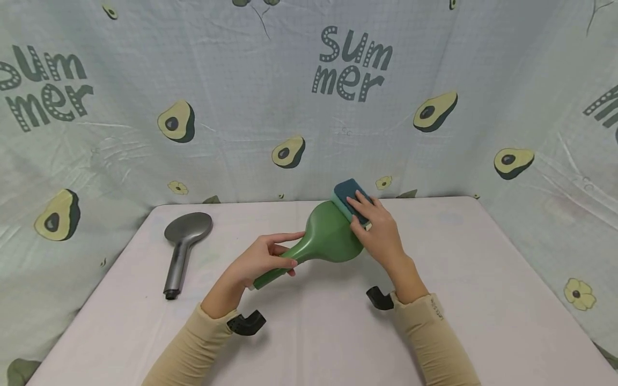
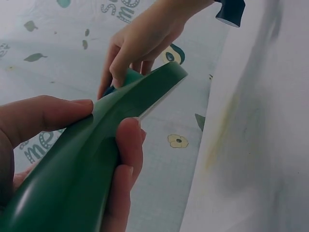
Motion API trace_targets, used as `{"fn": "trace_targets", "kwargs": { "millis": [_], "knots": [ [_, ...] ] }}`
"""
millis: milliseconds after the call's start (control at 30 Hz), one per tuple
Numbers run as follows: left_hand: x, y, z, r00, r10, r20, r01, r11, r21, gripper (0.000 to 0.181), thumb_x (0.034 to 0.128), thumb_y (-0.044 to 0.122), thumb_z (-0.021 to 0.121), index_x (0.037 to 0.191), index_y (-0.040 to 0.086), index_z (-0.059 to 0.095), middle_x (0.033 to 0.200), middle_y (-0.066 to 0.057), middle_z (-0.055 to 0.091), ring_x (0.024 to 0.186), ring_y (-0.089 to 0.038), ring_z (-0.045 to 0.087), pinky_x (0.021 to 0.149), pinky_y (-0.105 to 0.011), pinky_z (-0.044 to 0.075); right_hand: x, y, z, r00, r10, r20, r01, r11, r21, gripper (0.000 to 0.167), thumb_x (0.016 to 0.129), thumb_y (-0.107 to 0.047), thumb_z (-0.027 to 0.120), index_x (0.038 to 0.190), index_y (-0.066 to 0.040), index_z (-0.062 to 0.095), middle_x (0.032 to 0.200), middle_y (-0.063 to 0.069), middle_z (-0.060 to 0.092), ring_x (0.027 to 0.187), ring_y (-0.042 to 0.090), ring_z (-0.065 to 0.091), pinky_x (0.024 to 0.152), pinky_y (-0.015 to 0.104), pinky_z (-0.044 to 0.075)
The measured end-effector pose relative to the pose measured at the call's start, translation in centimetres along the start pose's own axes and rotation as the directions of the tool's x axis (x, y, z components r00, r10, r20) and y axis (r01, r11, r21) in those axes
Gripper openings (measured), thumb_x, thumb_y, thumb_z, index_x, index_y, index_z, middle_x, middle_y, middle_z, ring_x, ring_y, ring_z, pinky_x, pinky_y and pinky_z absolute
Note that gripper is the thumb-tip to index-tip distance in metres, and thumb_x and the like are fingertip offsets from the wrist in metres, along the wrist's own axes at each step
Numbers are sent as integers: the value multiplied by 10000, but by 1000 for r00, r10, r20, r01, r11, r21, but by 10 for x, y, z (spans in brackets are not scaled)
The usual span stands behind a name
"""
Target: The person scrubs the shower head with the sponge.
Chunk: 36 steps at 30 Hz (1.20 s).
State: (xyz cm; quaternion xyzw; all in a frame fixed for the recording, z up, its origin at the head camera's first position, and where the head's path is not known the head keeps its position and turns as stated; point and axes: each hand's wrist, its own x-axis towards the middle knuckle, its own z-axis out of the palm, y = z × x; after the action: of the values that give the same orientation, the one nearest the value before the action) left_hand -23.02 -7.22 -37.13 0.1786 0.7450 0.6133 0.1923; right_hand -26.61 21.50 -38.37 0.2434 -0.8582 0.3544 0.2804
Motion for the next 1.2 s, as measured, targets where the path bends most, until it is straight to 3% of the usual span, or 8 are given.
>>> {"fn": "trace_targets", "kwargs": {
  "millis": [133, 267, 367, 467, 633, 867, 1067, 1200],
  "knots": [
    [0, 0, 0, 1000, -11, -10, 11, 1000, -9, 636, 914, 15, 717, 1513, 78, 514, 1038, -196, 746, 752, -231, 730, 760, -339, 506, 0, -17, 8, 990, -140, 24, 140, 990, -13, 429, 911, 29, 693, 1337, -14, 673, 1453, 209, 550, 1373, 522, 422, 1028, 697, 385],
    [1, 0, 2, 1000, -28, 9, 28, 999, -27, 641, 916, 21, 715, 1519, 64, 500, 1065, -214, 739, 743, -211, 725, 750, -339, 514, -1, -34, 18, 944, -322, 71, 324, 946, -17, 435, 866, 16, 726, 1297, -35, 706, 1413, 207, 587, 1328, 535, 464, 1012, 702, 393],
    [3, -2, 4, 999, -36, 25, 37, 999, -37, 643, 917, 24, 713, 1521, 63, 496, 1085, -210, 736, 744, -224, 728, 744, -335, 518, -1, -38, 19, 928, -360, 96, 363, 932, -11, 447, 856, 7, 747, 1298, -45, 708, 1414, 200, 589, 1328, 523, 470, 1021, 691, 393],
    [3, -2, 5, 999, -33, 26, 34, 998, -45, 636, 921, 18, 710, 1519, 71, 502, 1084, -209, 736, 745, -243, 731, 743, -331, 524, 0, -30, 13, 948, -304, 91, 307, 952, -21, 456, 864, 26, 741, 1314, -38, 697, 1426, 197, 580, 1340, 516, 463, 1020, 692, 394],
    [2, -2, 5, 999, -23, 23, 24, 998, -50, 635, 916, 11, 714, 1514, 81, 513, 1069, -195, 742, 754, -268, 735, 756, -332, 515, 1, 2, -1, 997, -75, 27, 75, 997, -27, 428, 927, 42, 682, 1351, -11, 660, 1452, 202, 556, 1358, 501, 452, 1018, 670, 412],
    [1, 0, 3, 1000, -12, 13, 12, 999, -44, 643, 912, 17, 717, 1517, 85, 510, 1053, -189, 746, 789, -329, 741, 766, -332, 502, 1, 15, -9, 997, 70, -24, -69, 997, 35, 396, 967, 24, 633, 1363, 9, 645, 1453, 217, 549, 1382, 477, 438, 1042, 651, 397],
    [1, 1, 3, 1000, -21, 7, 22, 998, -59, 645, 917, 14, 712, 1523, 79, 500, 1081, -243, 730, 758, -262, 737, 764, -329, 512, -1, -17, 2, 992, -127, 21, 128, 992, -6, 431, 905, 40, 704, 1333, -3, 672, 1442, 216, 558, 1375, 517, 422, 1026, 689, 393],
    [3, -1, 5, 999, -26, 18, 28, 997, -66, 645, 922, 7, 704, 1525, 35, 477, 1096, -255, 724, 735, -202, 728, 758, -331, 529, -4, -36, 14, 944, -322, 68, 323, 946, -7, 465, 844, 28, 747, 1303, -36, 702, 1411, 205, 591, 1341, 518, 460, 1018, 684, 403]
  ]
}}
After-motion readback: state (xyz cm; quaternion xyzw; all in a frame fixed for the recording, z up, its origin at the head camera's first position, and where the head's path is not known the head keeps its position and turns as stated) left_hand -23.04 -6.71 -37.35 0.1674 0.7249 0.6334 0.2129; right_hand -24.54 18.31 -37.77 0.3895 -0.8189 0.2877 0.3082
